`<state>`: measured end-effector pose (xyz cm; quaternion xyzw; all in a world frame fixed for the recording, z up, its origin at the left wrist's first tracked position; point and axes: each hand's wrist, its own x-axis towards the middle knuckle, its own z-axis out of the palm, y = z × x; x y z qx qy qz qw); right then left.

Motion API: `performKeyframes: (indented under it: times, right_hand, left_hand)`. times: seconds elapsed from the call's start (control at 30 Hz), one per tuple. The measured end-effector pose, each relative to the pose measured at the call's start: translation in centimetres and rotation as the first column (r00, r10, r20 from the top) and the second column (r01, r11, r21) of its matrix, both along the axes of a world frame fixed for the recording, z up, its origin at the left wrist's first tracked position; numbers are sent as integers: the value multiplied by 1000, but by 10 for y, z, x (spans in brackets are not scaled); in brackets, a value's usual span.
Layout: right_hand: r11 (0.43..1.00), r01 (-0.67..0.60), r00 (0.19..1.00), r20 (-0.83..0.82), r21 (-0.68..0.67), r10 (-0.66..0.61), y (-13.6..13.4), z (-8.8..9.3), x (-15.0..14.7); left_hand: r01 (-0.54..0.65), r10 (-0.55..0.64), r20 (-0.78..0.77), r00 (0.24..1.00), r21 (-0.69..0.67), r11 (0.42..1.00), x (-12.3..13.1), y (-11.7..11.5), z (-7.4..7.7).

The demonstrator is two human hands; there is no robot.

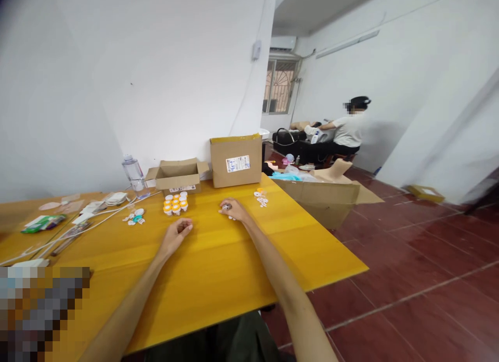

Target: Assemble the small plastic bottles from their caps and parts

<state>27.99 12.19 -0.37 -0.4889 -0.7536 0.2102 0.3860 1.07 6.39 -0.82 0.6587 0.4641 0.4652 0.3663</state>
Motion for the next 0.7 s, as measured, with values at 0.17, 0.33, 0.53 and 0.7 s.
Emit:
performKeyframes:
  times: [0.17,0.33,0.53,0.7]
  right_hand:
    - [996,-86,996,-13,-6,86,-19,0,-32]
    - [983,-185,983,-11,-17,185,-37,-3,-68]
    - [941,-338,941,-4,11,338,-60,-5,-108]
    - [908,-420,907,-40,2,420,-74,-5,-131]
  left_hand:
    - [-47,47,-1,999,38,998,0,-3,1]
    - [-70,68,24,997,49,996,-1,-6,3]
    - [-81,80,48,996,35,996,-6,-16,7]
    - [20,-20,9,1000,15,1000,-18,-28,8]
